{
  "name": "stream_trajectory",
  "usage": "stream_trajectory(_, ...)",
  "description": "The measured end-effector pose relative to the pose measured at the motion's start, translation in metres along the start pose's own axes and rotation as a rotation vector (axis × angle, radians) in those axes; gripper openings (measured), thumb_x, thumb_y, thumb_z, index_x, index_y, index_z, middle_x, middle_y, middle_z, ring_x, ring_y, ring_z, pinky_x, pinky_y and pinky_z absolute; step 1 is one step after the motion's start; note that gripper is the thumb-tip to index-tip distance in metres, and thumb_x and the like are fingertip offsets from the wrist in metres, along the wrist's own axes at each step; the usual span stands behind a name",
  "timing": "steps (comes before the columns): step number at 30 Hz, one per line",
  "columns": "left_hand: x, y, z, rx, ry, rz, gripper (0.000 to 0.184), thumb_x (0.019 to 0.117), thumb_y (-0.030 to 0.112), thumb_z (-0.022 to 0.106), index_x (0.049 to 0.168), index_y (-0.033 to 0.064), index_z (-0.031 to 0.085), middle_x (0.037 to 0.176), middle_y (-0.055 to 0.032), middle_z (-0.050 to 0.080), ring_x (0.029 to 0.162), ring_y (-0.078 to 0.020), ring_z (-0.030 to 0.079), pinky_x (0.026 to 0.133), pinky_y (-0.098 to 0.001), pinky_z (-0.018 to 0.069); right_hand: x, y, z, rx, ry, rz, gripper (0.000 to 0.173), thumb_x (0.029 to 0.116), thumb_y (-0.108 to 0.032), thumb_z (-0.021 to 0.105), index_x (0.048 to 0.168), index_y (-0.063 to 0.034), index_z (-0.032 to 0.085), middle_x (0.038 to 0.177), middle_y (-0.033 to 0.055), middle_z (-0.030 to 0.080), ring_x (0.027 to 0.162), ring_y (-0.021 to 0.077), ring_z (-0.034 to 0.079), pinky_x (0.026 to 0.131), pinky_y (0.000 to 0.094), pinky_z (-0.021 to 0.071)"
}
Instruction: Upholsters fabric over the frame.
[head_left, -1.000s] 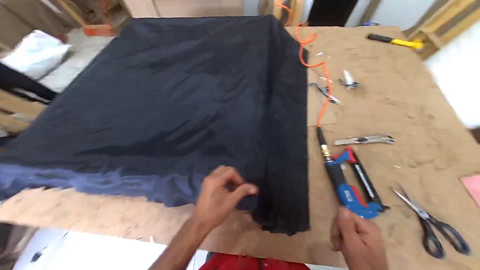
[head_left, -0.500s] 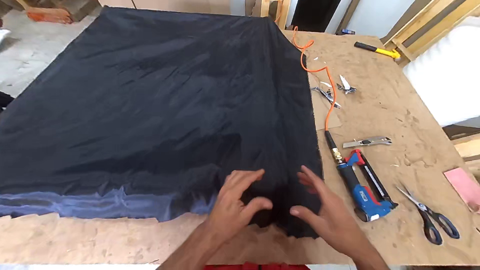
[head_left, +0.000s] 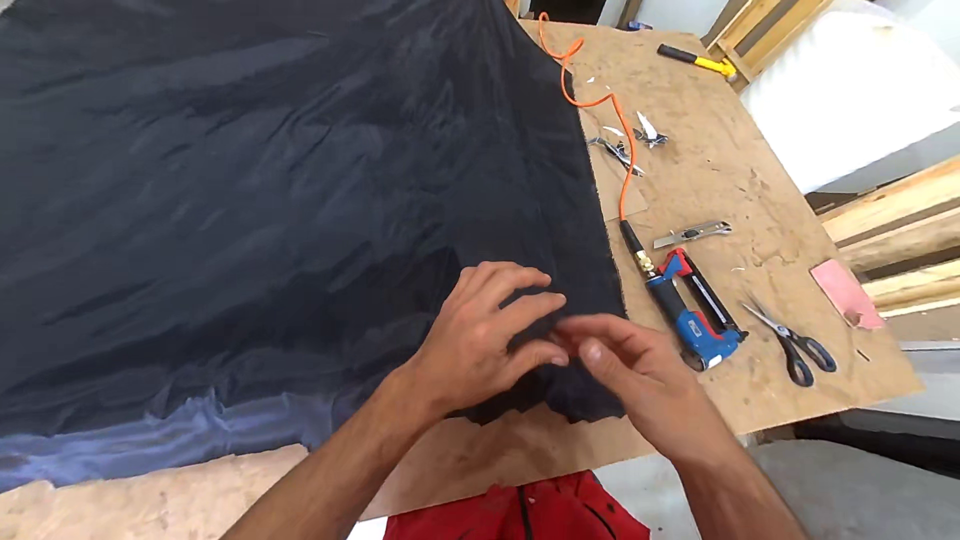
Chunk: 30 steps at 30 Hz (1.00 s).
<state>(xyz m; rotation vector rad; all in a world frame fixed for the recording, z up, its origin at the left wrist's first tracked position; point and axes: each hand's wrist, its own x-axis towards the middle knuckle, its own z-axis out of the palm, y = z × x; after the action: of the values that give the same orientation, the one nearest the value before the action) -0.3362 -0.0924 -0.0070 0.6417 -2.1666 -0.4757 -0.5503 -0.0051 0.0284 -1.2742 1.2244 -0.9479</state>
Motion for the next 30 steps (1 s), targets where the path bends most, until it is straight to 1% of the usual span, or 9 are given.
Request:
stream_trajectory(2,-0.004,0.000,0.006,-0.029,0.008,-0.022,0.025,0.0970,0.037,0.070,0.109,0.0174,0.078,0.124,-0.0014,0.069,0.122,-0.0184,0.061,0.103,-0.0410,0.0511,0.004,0.002,-0.006,0.001,-0.033,-0.013,0.032,0.1032,-0.032,0.061,0.123,-0.0090,0.072,0.107,0.0088,0.076,0.099,0.0223,0.074,0.089,0.0398,0.0627)
stream_trajectory(5,-0.026,-0.006,0.010,0.038,0.078,-0.251,0.032,0.0938,0.047,0.070,0.082,0.0172,0.075,0.107,0.0019,0.072,0.110,-0.0166,0.065,0.095,-0.0408,0.0545,0.005,0.011,-0.032,-0.051,0.193,-0.064,0.019,0.0990,-0.025,0.067,0.091,-0.0092,0.074,0.082,0.0065,0.075,0.073,0.0197,0.074,0.070,0.0367,0.0651)
stream_trajectory(7,-0.051,-0.010,0.022,0.251,-0.115,-0.303,0.046,0.0884,0.064,0.068,0.098,0.0191,0.075,0.118,-0.0020,0.070,0.118,-0.0229,0.062,0.102,-0.0516,0.0496,0.007,0.035,-0.057,-0.141,0.275,-0.039,0.022,0.0886,-0.030,0.079,0.084,-0.0109,0.070,0.073,0.0041,0.071,0.064,0.0167,0.069,0.060,0.0336,0.0607)
stream_trajectory(9,-0.074,-0.012,0.038,0.457,-0.286,-0.250,0.041,0.0927,0.056,0.065,0.116,0.0231,0.074,0.125,-0.0031,0.068,0.129,-0.0270,0.059,0.111,-0.0628,0.0400,0.011,0.072,-0.074,-0.445,0.106,0.077,0.051,0.0801,-0.045,0.085,0.116,-0.0134,0.068,0.098,0.0036,0.074,0.089,0.0196,0.072,0.077,0.0424,0.0621)
stream_trajectory(12,-0.083,-0.011,0.047,0.515,-0.179,-0.199,0.024,0.1008,0.037,0.059,0.098,0.0219,0.077,0.102,0.0054,0.074,0.108,-0.0147,0.068,0.112,-0.0563,0.0416,0.031,0.121,-0.071,-0.768,-0.228,0.148,0.101,0.0825,-0.039,0.084,0.162,-0.0158,0.028,0.145,0.0150,0.056,0.135,0.0347,0.053,0.111,0.0583,0.0443)
stream_trajectory(17,-0.094,-0.003,0.033,0.657,-0.268,-0.373,0.085,0.0862,0.080,0.052,0.141,0.0153,0.062,0.139,-0.0050,0.064,0.135,-0.0255,0.056,0.116,-0.0650,0.0332,0.045,0.178,-0.071,-1.012,-0.172,-0.264,0.085,0.0887,-0.024,0.077,0.161,-0.0115,0.034,0.152,0.0103,0.054,0.143,0.0287,0.048,0.121,0.0561,0.0314)
stream_trajectory(21,-0.124,-0.015,0.011,0.663,-0.229,-0.393,0.064,0.0962,0.065,0.052,0.134,0.0167,0.068,0.139,-0.0018,0.066,0.137,-0.0223,0.056,0.117,-0.0641,0.0335,0.046,0.181,-0.115,-1.039,-0.204,-0.150,0.089,0.0910,-0.055,0.069,0.158,-0.0062,0.039,0.164,0.0156,0.036,0.154,0.0343,0.029,0.124,0.0604,0.0237)
stream_trajectory(25,-0.141,-0.028,0.006,0.564,-0.188,-0.322,0.036,0.1032,0.044,0.053,0.113,0.0207,0.079,0.115,0.0050,0.077,0.111,-0.0122,0.071,0.114,-0.0548,0.0421,0.045,0.206,-0.127,-1.170,-0.082,-0.407,0.016,0.0988,-0.018,0.062,0.099,-0.0081,0.075,0.115,0.0106,0.072,0.112,0.0299,0.068,0.096,0.0475,0.0555)
stream_trajectory(30,-0.097,-0.028,-0.033,0.505,-0.005,-0.282,0.022,0.0972,0.026,0.061,0.090,0.0160,0.078,0.088,0.0039,0.076,0.088,-0.0107,0.072,0.099,-0.0408,0.0540,0.058,0.143,-0.158,-1.071,0.152,-0.381,0.019,0.1013,-0.014,0.059,0.108,0.0013,0.068,0.092,0.0177,0.071,0.078,0.0357,0.073,0.067,0.0568,0.0600)
